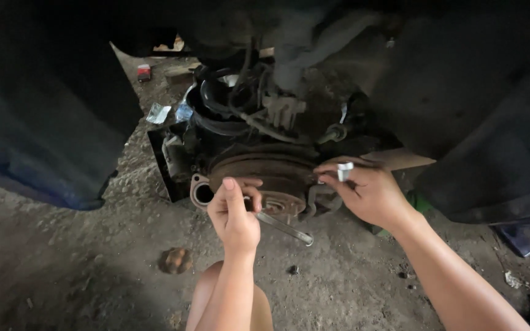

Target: Loosening and removing bolts from the wheel assembly and engine components using various wrenches.

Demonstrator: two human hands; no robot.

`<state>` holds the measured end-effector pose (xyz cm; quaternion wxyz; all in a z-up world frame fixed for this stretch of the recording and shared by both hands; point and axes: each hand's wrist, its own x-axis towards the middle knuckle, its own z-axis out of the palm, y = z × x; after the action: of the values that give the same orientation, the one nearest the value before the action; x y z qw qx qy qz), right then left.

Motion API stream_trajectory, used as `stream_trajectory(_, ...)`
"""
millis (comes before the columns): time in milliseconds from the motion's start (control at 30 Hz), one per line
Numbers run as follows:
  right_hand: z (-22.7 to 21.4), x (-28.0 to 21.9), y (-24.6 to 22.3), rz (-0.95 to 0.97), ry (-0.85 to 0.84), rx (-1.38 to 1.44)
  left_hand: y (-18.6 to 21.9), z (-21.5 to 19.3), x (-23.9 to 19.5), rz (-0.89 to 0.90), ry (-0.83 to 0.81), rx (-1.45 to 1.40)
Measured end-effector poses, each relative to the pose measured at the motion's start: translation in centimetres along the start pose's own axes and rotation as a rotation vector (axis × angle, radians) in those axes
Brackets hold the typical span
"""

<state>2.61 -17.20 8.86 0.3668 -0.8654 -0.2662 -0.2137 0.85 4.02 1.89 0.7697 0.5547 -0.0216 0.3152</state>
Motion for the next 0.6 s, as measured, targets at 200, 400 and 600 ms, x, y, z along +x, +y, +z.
stream_trajectory(200,-0.2,0.2,-0.4,-0.126,-0.029,-0.133,1.4,0.4,0.1,-0.089,0.058,-0.084)
stream_trajectory(400,-0.7,1.6,-1.7,-0.234,0.082,-0.221,1.3,0.4,-0.1,-0.136,0.070,-0.111)
stream_trajectory(600,0.8,-0.3,1.6,-0.122,0.170,-0.150,2.1,0.5,0.1,-0.138,0.088,-0.118)
